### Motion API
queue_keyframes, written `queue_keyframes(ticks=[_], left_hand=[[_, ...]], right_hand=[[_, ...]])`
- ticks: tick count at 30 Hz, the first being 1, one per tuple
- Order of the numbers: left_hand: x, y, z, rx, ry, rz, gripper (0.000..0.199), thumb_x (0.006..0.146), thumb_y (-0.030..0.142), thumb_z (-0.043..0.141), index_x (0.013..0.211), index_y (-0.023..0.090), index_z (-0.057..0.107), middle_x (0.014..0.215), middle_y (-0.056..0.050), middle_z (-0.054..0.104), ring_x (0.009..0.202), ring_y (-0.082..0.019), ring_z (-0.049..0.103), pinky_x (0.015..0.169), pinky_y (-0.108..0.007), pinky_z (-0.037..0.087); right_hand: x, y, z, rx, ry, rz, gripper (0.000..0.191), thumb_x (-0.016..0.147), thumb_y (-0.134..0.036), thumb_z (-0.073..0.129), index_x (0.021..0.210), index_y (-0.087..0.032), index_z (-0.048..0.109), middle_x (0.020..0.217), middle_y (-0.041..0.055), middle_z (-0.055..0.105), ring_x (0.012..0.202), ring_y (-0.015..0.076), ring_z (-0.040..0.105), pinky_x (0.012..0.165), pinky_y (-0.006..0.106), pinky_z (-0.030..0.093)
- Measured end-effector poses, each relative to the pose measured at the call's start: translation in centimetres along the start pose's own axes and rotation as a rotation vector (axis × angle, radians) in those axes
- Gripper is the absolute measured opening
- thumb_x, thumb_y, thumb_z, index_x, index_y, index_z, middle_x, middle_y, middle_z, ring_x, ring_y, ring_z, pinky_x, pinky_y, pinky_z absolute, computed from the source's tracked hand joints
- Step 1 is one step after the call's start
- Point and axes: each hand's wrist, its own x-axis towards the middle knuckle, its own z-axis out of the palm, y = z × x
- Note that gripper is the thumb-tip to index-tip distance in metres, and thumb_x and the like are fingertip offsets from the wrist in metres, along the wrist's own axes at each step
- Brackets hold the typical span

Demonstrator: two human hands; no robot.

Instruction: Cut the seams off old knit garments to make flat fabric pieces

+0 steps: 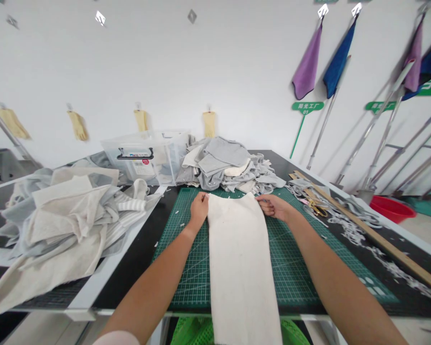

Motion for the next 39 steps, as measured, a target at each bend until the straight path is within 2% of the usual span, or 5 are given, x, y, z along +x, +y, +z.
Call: queue_keyframes(ticks=[6,14,23,33,39], left_hand=[[0.0,0.0,0.0,0.010,0.021,0.017,0.018,0.096,0.031,0.051,0.097,0.021,0.066,0.093,-0.005,0.072,0.084,-0.019,0.063,0.076,-0.027,0.042],[0.3,-0.6,0.1,-0.002,0.120,0.010,0.020,0.097,0.031,0.046,0.098,0.021,0.064,0.091,-0.004,0.070,0.085,-0.019,0.063,0.077,-0.027,0.042],[0.2,-0.2,0.0,0.004,0.141,0.017,0.018,0.097,0.029,0.047,0.098,0.021,0.064,0.094,-0.004,0.071,0.086,-0.019,0.063,0.078,-0.027,0.043],[0.4,-0.5,-0.2,-0.022,0.203,-0.038,0.018,0.096,0.030,0.048,0.096,0.022,0.064,0.092,-0.004,0.071,0.086,-0.020,0.063,0.080,-0.028,0.044],[0.7,-1.0,-0.2,-0.005,0.220,-0.041,0.017,0.095,0.029,0.048,0.096,0.022,0.063,0.094,-0.006,0.071,0.087,-0.021,0.063,0.081,-0.030,0.044]], right_hand=[[0.4,0.4,-0.2,0.022,0.085,-0.021,0.047,0.085,-0.042,0.066,0.064,-0.025,0.028,0.041,-0.0126,0.023,0.035,0.0043,0.013,0.030,0.016,0.017],[1.2,1.3,-2.3,0.026,0.185,-0.044,0.046,0.080,-0.032,0.069,0.062,-0.025,0.027,0.043,-0.0125,0.023,0.036,0.0036,0.015,0.031,0.017,0.018],[1.6,1.9,-2.7,-0.075,0.527,-0.152,0.053,0.061,-0.037,0.091,0.065,-0.023,0.040,0.040,-0.0130,0.031,0.036,0.0024,0.020,0.031,0.017,0.009],[0.0,1.3,-4.1,0.008,0.197,-0.131,0.053,0.072,-0.044,0.084,0.068,-0.023,0.035,0.046,-0.0141,0.025,0.039,0.0024,0.015,0.032,0.016,0.014],[-0.3,1.2,-4.5,0.141,0.161,-0.203,0.045,0.074,-0.040,0.083,0.077,-0.022,0.042,0.047,-0.0152,0.022,0.040,0.0033,0.012,0.033,0.016,0.017]])
